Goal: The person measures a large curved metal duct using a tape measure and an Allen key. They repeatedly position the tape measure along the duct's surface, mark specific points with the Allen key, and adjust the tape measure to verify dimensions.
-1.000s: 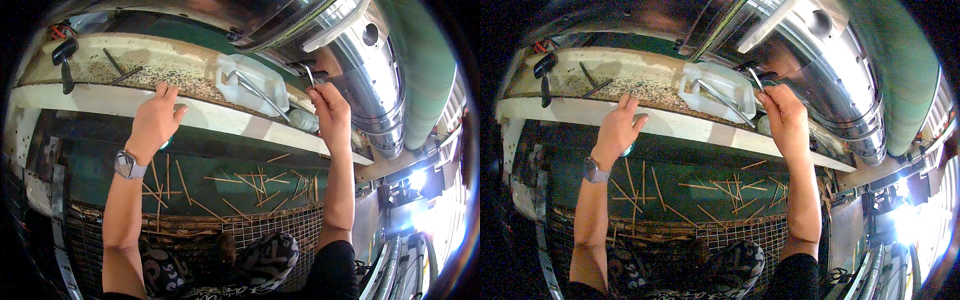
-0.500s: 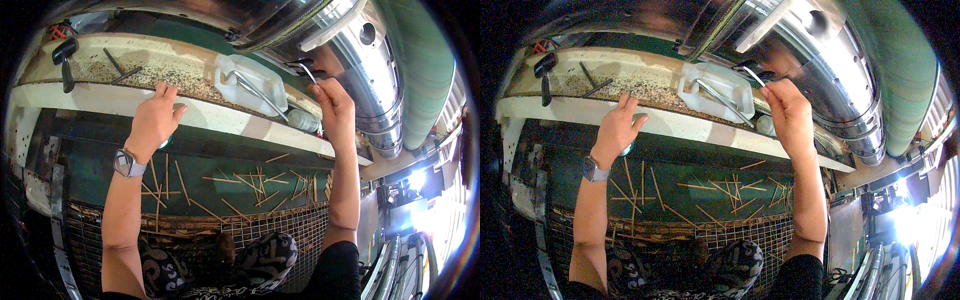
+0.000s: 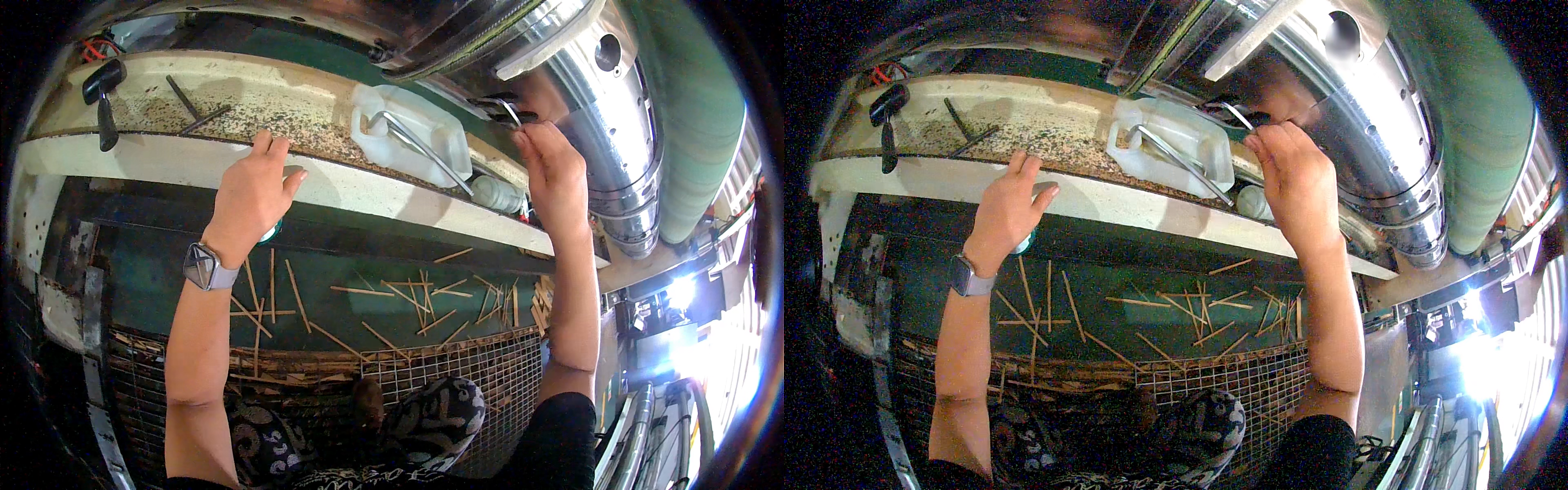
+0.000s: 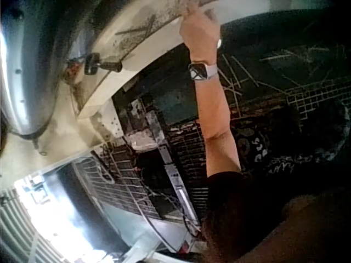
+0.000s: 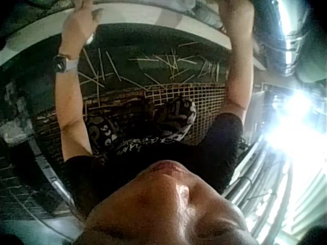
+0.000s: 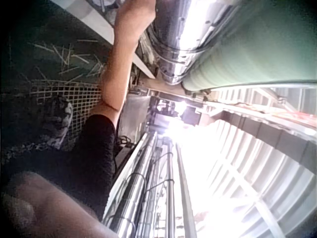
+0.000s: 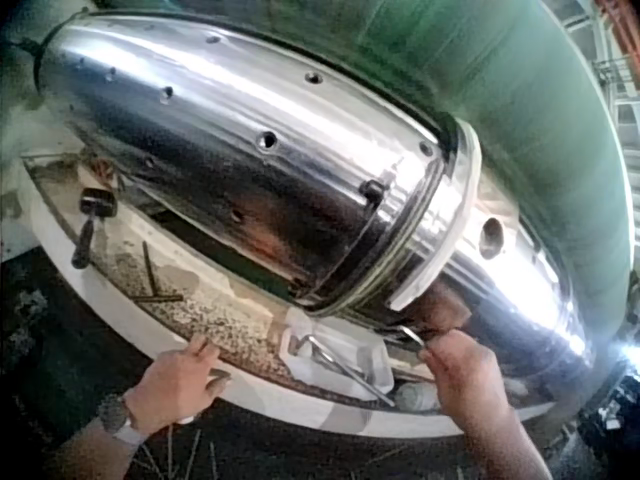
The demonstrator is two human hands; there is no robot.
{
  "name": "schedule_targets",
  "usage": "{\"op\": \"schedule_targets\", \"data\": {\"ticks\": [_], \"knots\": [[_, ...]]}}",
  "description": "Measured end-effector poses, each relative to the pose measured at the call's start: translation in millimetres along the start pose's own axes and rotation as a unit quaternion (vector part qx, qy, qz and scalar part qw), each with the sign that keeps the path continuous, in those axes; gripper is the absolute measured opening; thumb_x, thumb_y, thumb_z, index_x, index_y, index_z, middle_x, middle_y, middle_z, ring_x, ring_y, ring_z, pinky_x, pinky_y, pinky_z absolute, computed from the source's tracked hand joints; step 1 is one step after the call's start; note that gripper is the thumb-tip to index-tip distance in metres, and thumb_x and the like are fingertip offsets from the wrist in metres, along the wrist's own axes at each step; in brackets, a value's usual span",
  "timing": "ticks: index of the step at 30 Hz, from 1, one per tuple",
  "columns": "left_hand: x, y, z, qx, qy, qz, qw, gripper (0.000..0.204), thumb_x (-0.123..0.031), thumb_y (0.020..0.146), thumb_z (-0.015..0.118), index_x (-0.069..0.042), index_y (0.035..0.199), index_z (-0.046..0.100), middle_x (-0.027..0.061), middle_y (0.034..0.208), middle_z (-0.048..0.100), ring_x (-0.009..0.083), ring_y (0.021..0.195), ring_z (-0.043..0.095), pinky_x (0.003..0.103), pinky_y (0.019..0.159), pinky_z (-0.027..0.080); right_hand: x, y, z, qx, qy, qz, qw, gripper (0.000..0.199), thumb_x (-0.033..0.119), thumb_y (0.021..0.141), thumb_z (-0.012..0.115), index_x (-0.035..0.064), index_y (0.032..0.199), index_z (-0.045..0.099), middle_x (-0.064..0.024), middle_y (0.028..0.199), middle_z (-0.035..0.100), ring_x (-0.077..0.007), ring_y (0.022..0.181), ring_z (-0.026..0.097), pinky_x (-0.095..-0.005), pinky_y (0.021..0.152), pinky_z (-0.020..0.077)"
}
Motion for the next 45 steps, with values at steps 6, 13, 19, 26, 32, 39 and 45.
{"op": "schedule_targets", "data": {"ticks": [6, 13, 19, 26, 32, 39, 45], "knots": [[-2, 1, -1, 0.002, -0.001, -0.003, 1.0, 0.035, -0.026, 0.084, 0.06, 0.0, 0.103, 0.046, 0.0208, 0.106, 0.049, 0.0409, 0.081, 0.058, 0.047, 0.067, 0.048, -4, -18, 20, 0.052, 0.128, 0.155, 0.978, 0.014, 0.014, 0.087, 0.057, 0.0007, 0.083, 0.057, -0.0146, 0.066, 0.056, -0.0314, 0.058, 0.055, -0.0364, 0.055, 0.0443], [-1, 0, -1, -0.026, -0.006, 0.005, 1.0, 0.033, -0.024, 0.083, 0.06, 0.0, 0.101, 0.046, 0.0213, 0.104, 0.049, 0.0417, 0.082, 0.057, 0.047, 0.068, 0.048, 5, -26, 41, 0.041, 0.338, 0.285, 0.896, 0.027, 0.022, 0.095, 0.048, 0.0008, 0.08, 0.057, -0.0015, 0.052, 0.05, -0.0072, 0.042, 0.046, -0.0228, 0.04, 0.0357], [-5, 5, 2, -0.017, 0.011, -0.04, 0.999, 0.033, -0.024, 0.084, 0.059, 0.001, 0.101, 0.046, 0.0237, 0.105, 0.049, 0.0439, 0.083, 0.056, 0.049, 0.069, 0.048, 10, -38, 76, -0.055, 0.677, 0.277, 0.679, 0.038, 0.033, 0.099, 0.036, 0.0001, 0.087, 0.052, -0.0006, 0.048, 0.038, -0.0097, 0.037, 0.036, -0.0233, 0.034, 0.0281], [-6, 7, 1, 0.012, 0.006, -0.038, 0.999, 0.032, -0.025, 0.084, 0.059, 0.0, 0.101, 0.047, 0.0251, 0.104, 0.049, 0.0415, 0.074, 0.058, 0.046, 0.061, 0.05, 40, -37, 97, 0.009, 0.824, 0.316, 0.469, 0.059, 0.066, 0.089, 0.024, 0.0099, 0.088, 0.044, -0.0007, 0.053, 0.033, -0.0125, 0.036, 0.031, -0.0258, 0.03, 0.0253], [-11, 9, 0, 0.031, 0.052, -0.003, 0.998, 0.024, -0.023, 0.086, 0.057, -0.001, 0.093, 0.05, 0.0181, 0.098, 0.049, 0.0312, 0.071, 0.061, 0.038, 0.058, 0.052, 51, -36, 106, -0.043, 0.858, 0.353, 0.37, 0.065, 0.074, 0.082, 0.027, 0.0113, 0.087, 0.042, -0.0018, 0.056, 0.031, -0.0117, 0.036, 0.026, -0.0256, 0.029, 0.0209], [-21, 19, 8, 0.063, 0.201, 0.021, 0.977, 0.027, -0.03, 0.084, 0.058, -0.003, 0.087, 0.055, 0.0107, 0.085, 0.054, 0.025, 0.071, 0.062, 0.035, 0.059, 0.052, 76, -19, 111, -0.024, 0.881, 0.346, 0.322, 0.059, 0.073, 0.083, 0.024, 0.0151, 0.088, 0.033, -0.0032, 0.064, 0.034, -0.0105, 0.038, 0.026, -0.024, 0.031, 0.0207], [-26, 29, 16, 0.211, 0.246, 0.094, 0.941, 0.022, -0.019, 0.082, 0.054, -0.001, 0.092, 0.061, 0.0167, 0.094, 0.061, 0.0232, 0.08, 0.063, 0.034, 0.065, 0.051, 75, -19, 111, -0.007, 0.869, 0.369, 0.329, 0.063, 0.075, 0.08, 0.029, 0.0129, 0.086, 0.037, -0.0019, 0.06, 0.031, -0.0108, 0.038, 0.026, -0.0246, 0.031, 0.0204]]}}
Point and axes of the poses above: each hand's wrist, its own y-axis towards the middle knuckle, its own z-axis out of the palm, x = y × z, the point moved 8 cm from there along y, towards the middle knuckle
